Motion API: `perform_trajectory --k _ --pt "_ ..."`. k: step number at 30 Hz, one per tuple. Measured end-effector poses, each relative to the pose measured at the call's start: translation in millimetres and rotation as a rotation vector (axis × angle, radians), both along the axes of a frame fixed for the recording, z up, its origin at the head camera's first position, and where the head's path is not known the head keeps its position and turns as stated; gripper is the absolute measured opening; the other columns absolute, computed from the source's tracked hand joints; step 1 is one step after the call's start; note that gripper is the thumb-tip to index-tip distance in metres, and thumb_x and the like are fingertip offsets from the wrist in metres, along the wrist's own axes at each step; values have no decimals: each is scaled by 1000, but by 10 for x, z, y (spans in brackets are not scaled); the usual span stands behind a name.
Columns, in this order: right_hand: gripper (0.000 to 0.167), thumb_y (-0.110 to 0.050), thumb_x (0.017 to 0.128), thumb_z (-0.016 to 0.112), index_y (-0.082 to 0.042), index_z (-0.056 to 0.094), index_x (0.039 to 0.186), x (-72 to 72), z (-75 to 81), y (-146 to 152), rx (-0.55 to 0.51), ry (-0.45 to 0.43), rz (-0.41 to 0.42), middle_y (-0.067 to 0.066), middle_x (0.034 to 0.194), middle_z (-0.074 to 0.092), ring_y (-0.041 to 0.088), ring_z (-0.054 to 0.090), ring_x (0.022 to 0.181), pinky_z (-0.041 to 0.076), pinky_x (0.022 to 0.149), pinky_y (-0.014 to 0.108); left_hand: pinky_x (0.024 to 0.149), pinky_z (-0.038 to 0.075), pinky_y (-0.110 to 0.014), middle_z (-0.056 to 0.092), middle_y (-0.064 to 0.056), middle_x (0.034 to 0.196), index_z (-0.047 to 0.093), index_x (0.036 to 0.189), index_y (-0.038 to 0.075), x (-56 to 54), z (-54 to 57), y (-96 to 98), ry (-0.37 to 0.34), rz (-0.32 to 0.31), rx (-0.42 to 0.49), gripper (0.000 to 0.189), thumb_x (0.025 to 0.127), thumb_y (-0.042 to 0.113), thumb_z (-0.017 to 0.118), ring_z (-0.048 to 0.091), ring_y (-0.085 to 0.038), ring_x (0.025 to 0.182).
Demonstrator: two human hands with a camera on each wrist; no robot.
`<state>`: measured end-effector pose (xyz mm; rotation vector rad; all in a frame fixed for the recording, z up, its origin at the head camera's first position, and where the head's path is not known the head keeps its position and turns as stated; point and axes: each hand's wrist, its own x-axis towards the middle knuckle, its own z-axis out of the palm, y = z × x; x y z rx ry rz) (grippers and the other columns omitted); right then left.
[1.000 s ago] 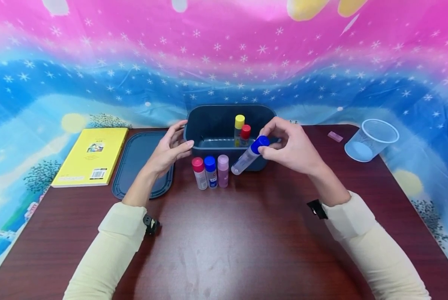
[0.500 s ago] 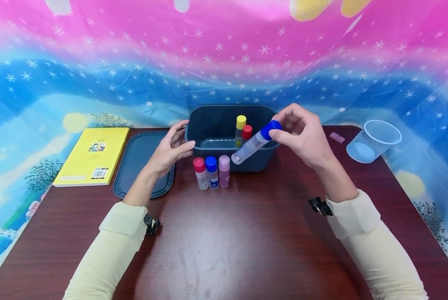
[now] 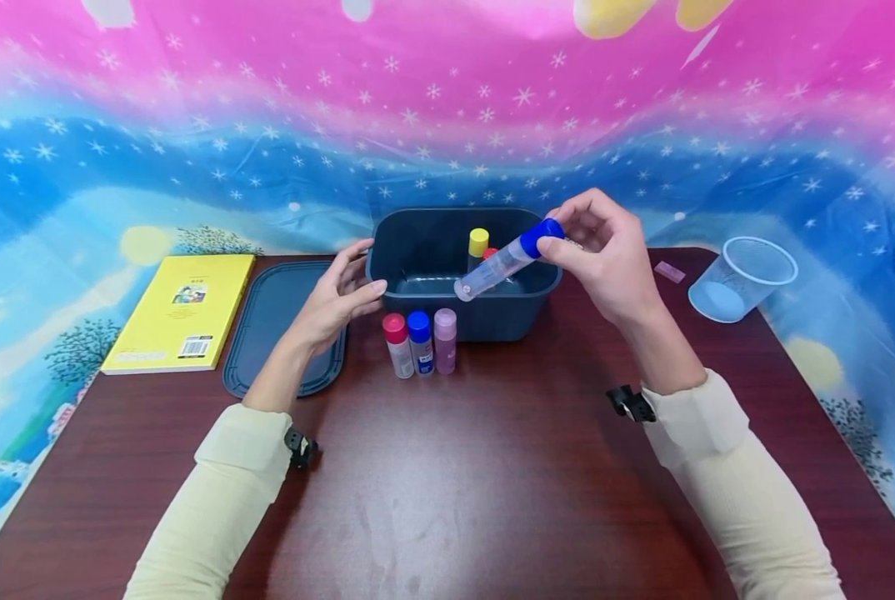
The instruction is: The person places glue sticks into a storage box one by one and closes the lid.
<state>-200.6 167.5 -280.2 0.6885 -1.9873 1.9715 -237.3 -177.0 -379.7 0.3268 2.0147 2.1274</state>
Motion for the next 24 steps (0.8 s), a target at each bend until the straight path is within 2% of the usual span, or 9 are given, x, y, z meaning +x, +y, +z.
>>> perform_trajectory --k 4,8,13,17,24 --pt "17 10 86 69 -1 65 98 -31 -20 -20 -21 -9 -25 13 100 65 24 64 86 60 75 27 109 41 -56 23 -11 165 27 160 23 -5 -7 0 1 -2 4 71 99 17 65 36 -37 143" --pt "17 6 87 71 -3 65 100 -70 -44 -29 20 -14 -76 12 103 65 25 63 91 58 78 26 109 41 -57 22 -11 166 27 160 23 -9 -8 0 1 -1 4 72 99 17 65 34 -37 144" --pt "18 -2 89 74 -2 65 103 -109 -75 -32 130 -16 -130 8 102 65 24 64 96 56 83 26 108 42 -56 23 -11 165 27 160 23 -6 -1 3 2 1 2 72 99 17 65 35 -38 144" --pt "25 -9 90 76 3 64 108 -139 -99 -54 231 -35 -164 6 102 66 20 65 99 55 88 28 108 41 -56 22 -11 165 27 160 23 -4 2 6 2 0 1 72 99 17 66 34 -38 145" --pt "31 -19 91 77 0 65 113 -199 -173 -82 364 -85 -196 10 107 66 20 63 98 53 81 30 109 41 -56 19 -11 166 27 160 24 1 6 2 -3 0 1 72 99 18 66 32 -36 146"
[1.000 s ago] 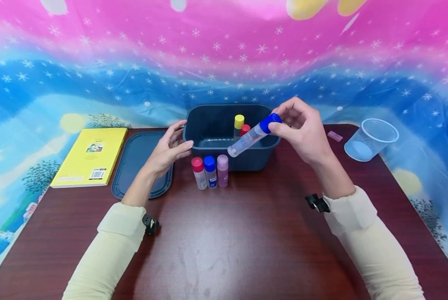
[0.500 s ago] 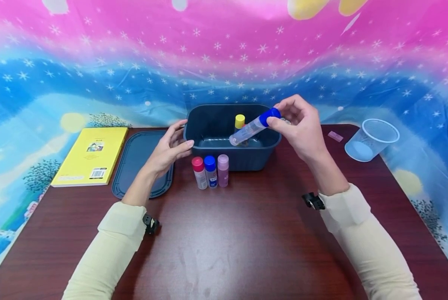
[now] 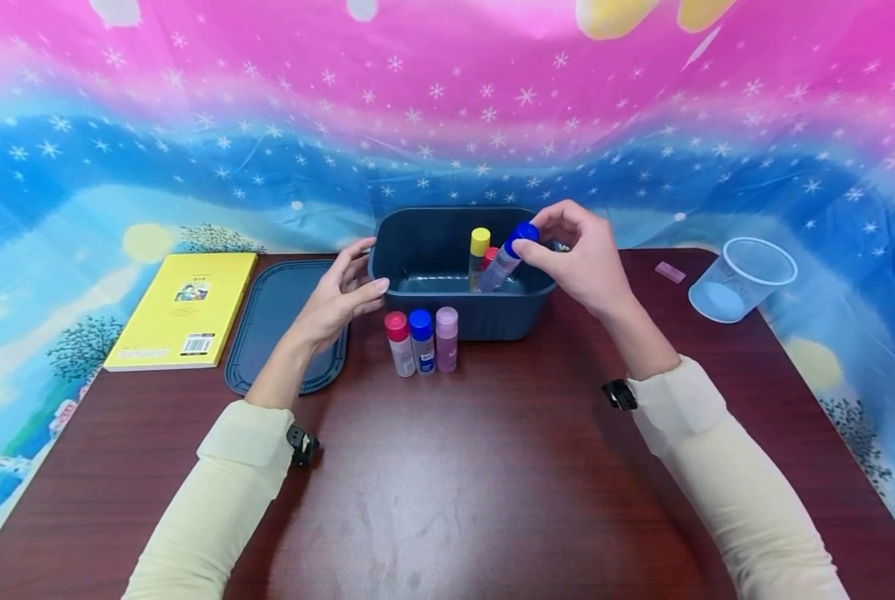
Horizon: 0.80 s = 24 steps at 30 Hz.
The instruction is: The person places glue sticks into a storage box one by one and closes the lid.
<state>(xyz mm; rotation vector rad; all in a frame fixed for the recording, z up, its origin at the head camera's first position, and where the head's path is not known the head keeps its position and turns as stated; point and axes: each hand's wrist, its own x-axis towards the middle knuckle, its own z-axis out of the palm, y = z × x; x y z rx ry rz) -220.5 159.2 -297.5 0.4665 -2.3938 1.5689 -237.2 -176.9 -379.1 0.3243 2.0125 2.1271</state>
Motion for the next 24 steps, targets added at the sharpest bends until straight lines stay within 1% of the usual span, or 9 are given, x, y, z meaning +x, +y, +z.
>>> perform_trajectory --k 3,8,14,19,24 --pt "30 -21 91 77 -4 65 113 -38 -38 -6 27 -37 0 10 108 66 21 63 98 52 80 32 110 40 -56 17 -11 167 27 160 24 1 -4 -3 -3 -2 0 73 99 18 66 30 -37 147" --pt "31 -24 92 76 -4 65 113 -75 -50 -36 92 -114 15 11 108 67 23 63 100 53 81 35 109 40 -56 17 -11 167 27 160 24 -4 -5 -9 0 -4 2 73 99 18 66 31 -35 146" --pt "30 -21 94 74 -3 64 116 -117 -40 -75 151 -205 32 14 110 67 25 62 101 54 81 37 109 41 -56 17 -10 167 27 160 24 -13 -3 -13 -1 -5 5 73 98 17 66 32 -33 146" --pt "29 -17 93 75 -3 64 116 -166 -48 -74 188 -234 64 14 111 67 25 62 102 55 82 41 109 40 -56 16 -10 167 27 160 24 -17 -13 -16 -4 -8 4 73 99 18 66 31 -33 146" --pt "30 -18 91 78 -3 65 115 -200 -50 -88 251 -255 77 14 111 67 26 64 102 56 82 43 109 41 -56 17 -10 167 27 160 24 -13 -10 -15 -3 -8 11 73 99 17 66 32 -34 145"
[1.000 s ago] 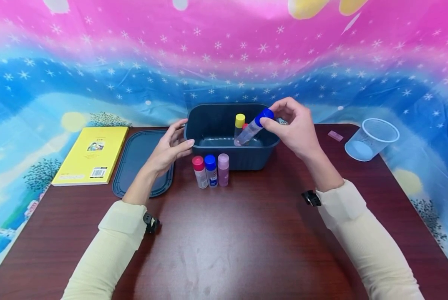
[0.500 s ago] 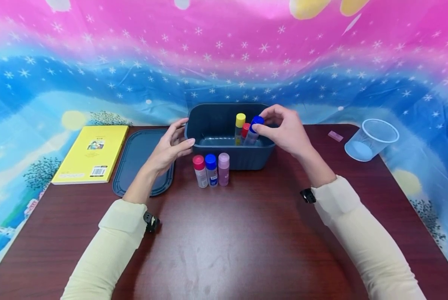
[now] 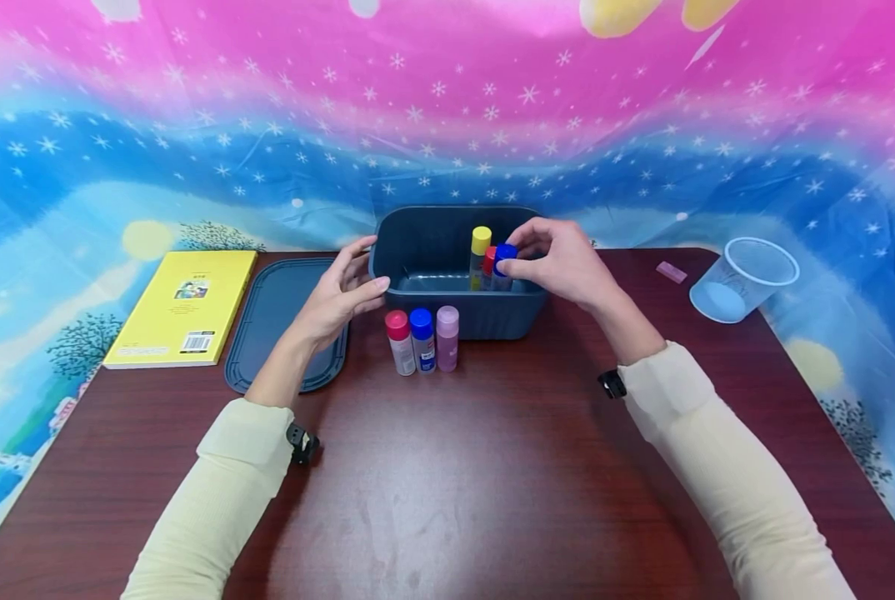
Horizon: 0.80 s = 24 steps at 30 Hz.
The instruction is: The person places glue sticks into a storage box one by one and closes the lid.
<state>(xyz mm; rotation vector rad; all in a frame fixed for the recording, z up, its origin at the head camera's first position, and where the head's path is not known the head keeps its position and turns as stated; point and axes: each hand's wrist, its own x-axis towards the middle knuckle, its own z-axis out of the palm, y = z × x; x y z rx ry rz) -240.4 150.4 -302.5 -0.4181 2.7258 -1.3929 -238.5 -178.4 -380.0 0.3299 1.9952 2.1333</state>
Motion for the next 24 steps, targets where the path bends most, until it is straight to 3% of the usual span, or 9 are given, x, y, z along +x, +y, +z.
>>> perform_trajectory --k 14,24 --pt "28 -11 91 78 -2 68 116 -64 41 8 117 -87 50 14 112 68 29 64 104 55 86 46 109 41 -56 17 -10 167 27 160 25 -4 9 9 -3 -3 2 73 99 18 66 31 -34 146" --pt "30 -11 91 77 -3 69 119 -68 26 -27 222 -48 94 15 116 69 29 65 109 56 88 46 110 39 -57 18 -11 166 27 160 24 -7 -1 -1 -2 -1 6 73 99 16 65 31 -36 146"
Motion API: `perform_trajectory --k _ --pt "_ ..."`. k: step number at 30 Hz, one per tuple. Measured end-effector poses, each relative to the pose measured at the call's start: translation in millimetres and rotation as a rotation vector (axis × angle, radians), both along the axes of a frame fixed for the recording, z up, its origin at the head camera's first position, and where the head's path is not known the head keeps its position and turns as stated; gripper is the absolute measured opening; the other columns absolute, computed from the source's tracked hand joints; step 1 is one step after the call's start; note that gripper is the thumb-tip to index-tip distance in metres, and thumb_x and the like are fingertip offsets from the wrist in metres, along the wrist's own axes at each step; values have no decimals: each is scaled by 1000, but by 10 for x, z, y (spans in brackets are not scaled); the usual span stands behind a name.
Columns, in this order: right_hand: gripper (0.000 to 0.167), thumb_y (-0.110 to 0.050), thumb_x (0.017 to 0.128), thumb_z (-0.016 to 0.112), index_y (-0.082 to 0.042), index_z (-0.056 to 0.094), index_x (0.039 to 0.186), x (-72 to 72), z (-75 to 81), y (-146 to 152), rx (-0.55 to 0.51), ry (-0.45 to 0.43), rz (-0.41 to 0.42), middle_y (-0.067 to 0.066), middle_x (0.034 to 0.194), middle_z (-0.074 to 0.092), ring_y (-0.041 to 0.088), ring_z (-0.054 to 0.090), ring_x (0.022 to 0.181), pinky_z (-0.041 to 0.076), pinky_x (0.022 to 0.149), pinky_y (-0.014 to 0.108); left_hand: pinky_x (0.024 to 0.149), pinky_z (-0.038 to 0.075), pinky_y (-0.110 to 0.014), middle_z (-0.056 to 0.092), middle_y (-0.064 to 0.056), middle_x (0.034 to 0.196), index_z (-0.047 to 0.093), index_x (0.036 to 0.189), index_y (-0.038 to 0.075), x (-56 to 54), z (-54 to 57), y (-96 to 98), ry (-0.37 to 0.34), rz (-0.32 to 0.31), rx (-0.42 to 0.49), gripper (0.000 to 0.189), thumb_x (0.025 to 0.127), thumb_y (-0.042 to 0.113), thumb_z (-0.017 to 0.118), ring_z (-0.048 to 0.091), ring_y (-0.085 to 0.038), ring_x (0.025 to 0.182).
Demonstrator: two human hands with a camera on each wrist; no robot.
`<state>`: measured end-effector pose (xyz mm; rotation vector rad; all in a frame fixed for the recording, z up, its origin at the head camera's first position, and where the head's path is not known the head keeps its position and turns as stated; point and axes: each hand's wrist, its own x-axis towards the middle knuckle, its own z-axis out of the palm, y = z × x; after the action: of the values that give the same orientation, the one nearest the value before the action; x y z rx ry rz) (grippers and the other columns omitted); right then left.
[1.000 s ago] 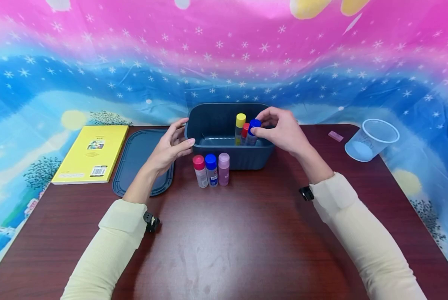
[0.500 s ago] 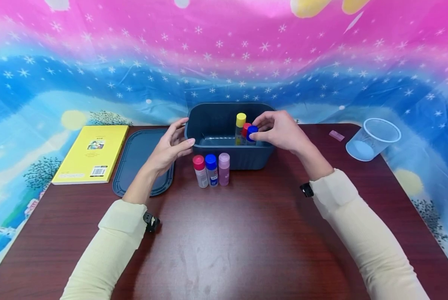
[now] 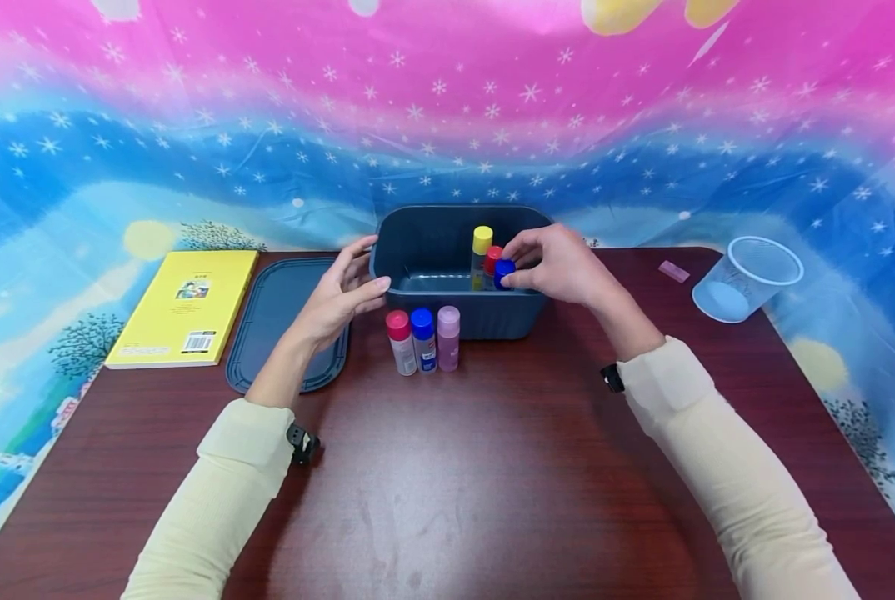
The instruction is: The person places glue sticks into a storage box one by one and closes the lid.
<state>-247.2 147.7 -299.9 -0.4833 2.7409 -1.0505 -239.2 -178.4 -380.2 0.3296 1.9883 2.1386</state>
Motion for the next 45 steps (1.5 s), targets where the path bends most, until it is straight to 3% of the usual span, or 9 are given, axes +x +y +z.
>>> perform_trajectory --k 17,25,36,45 --pt "32 -11 91 78 -4 69 120 10 1 -14 56 10 -3 14 117 68 29 63 109 57 88 45 109 41 -56 16 -10 167 28 160 25 2 0 4 -4 5 -12 73 98 18 66 31 -34 147" --pt "33 -13 92 77 -5 67 123 40 -5 -12 -8 -4 -47 14 120 66 30 59 113 56 87 46 110 40 -56 17 -10 167 27 160 25 5 7 -2 -2 5 -20 73 98 19 66 31 -35 146" --pt "33 -13 93 76 -6 67 124 78 -35 19 -61 57 -60 13 120 67 28 60 114 56 86 46 110 40 -56 20 -10 166 28 159 25 3 5 4 8 0 -15 73 98 19 67 33 -36 145" --pt "37 -12 93 76 -3 63 126 155 -30 33 -143 91 -95 15 127 62 30 65 117 55 95 45 110 40 -56 19 -10 166 27 160 25 22 9 1 6 1 -25 73 99 20 66 34 -35 145"
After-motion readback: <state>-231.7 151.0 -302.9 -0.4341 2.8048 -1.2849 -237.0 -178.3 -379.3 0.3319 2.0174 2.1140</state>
